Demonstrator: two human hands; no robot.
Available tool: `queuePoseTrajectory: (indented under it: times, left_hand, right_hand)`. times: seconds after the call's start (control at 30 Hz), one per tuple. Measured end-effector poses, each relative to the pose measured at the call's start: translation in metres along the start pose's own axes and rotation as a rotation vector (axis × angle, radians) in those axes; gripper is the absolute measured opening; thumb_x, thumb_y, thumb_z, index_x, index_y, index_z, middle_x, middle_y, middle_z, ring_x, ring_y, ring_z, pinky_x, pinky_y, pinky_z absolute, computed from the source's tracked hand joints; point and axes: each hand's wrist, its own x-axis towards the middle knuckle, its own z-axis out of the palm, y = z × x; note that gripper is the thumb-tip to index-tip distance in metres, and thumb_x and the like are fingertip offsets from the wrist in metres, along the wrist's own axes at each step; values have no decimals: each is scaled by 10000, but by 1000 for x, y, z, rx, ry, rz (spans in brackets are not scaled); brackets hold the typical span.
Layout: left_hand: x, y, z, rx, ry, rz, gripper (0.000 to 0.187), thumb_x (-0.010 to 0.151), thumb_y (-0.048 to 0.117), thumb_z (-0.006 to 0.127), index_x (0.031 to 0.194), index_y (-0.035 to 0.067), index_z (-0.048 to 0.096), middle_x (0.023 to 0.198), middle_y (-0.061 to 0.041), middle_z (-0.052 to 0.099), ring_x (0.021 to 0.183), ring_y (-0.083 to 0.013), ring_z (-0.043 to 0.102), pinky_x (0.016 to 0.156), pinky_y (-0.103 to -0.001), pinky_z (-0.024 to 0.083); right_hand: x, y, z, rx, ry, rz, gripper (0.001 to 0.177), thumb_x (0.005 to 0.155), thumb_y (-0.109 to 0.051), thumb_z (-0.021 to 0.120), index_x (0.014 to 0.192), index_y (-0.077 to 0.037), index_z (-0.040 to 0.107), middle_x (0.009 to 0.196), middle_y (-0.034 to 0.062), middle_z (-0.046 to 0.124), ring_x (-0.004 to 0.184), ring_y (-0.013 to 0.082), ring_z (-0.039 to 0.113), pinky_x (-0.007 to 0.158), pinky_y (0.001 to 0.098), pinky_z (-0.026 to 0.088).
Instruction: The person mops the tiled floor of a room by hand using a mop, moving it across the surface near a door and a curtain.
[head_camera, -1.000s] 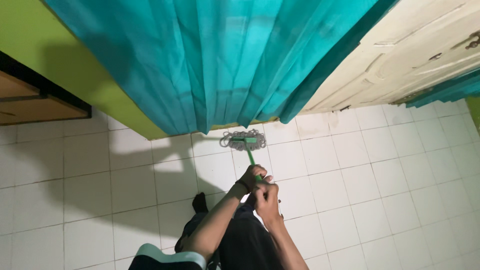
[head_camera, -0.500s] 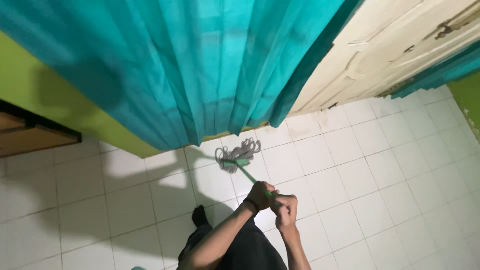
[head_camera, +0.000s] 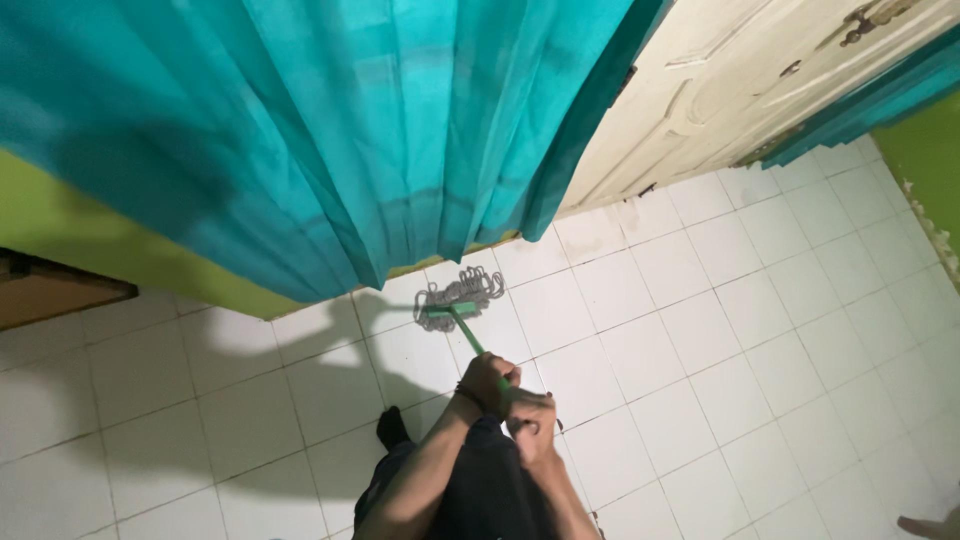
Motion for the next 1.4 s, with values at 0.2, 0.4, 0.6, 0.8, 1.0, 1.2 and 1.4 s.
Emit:
queuePoseTrajectory:
  times: [0.2,0.4,0.6,0.8,1.0,1.2,1.4]
  left_hand:
    - [-3,-25,13,1,130,72,279,799,124,675,558,75,543,583,-133,624,625,-367,624,676,-501,532]
    - [9,-15,17,-117,-2,22,308,735,91,684,507,39,484,547,-171,562,589,-375,587,599,-481,509]
    - [21,23,33,-176,92,12,366,775,109,682,507,42,442,530,-145,545,584,-348,581,568,-468,491]
    - [27,61,14,-322,-309,-406,486,894,211,711,520,40,450,545,-208,510,549,-392,516,527,-495,429]
    - [20,15,36,-147,-145,233,419,843,189,691,493,80,487,529,-145,556,534,-359,569,578,-467,484]
    - [44,5,50,-4,-260,304,355,850,168,672,535,82,533,565,-130,609,576,-360,605,694,-456,526]
    - [62,3,52,-102,-337,50,238,787,117,637,565,75,562,649,-157,610,687,-372,625,684,-485,541]
  right_hand:
    - [-85,87,4,-169,156,275,141,918,-173,549,955,-40,527,821,63,489,652,134,468,591,311,415]
    - [-83,79,-10,-258,171,150,127,966,-121,530,1024,-15,569,865,71,537,691,126,495,610,299,433]
    - [-16,-8,-22,-135,251,152,266,821,-151,458,614,14,474,531,50,445,453,138,379,418,338,289]
    - [1,-61,-26,-84,270,174,285,783,-137,493,574,0,356,527,65,388,502,155,336,504,339,241]
    - [1,-62,-14,-60,190,48,289,765,-145,549,575,11,396,563,87,451,514,186,428,511,347,325]
    - [1,-36,-32,-88,223,11,291,762,-154,548,562,-7,396,553,71,420,532,183,387,529,353,289]
    - [-3,-22,-40,-146,146,141,251,750,-122,531,601,24,391,589,93,405,569,195,384,555,363,278]
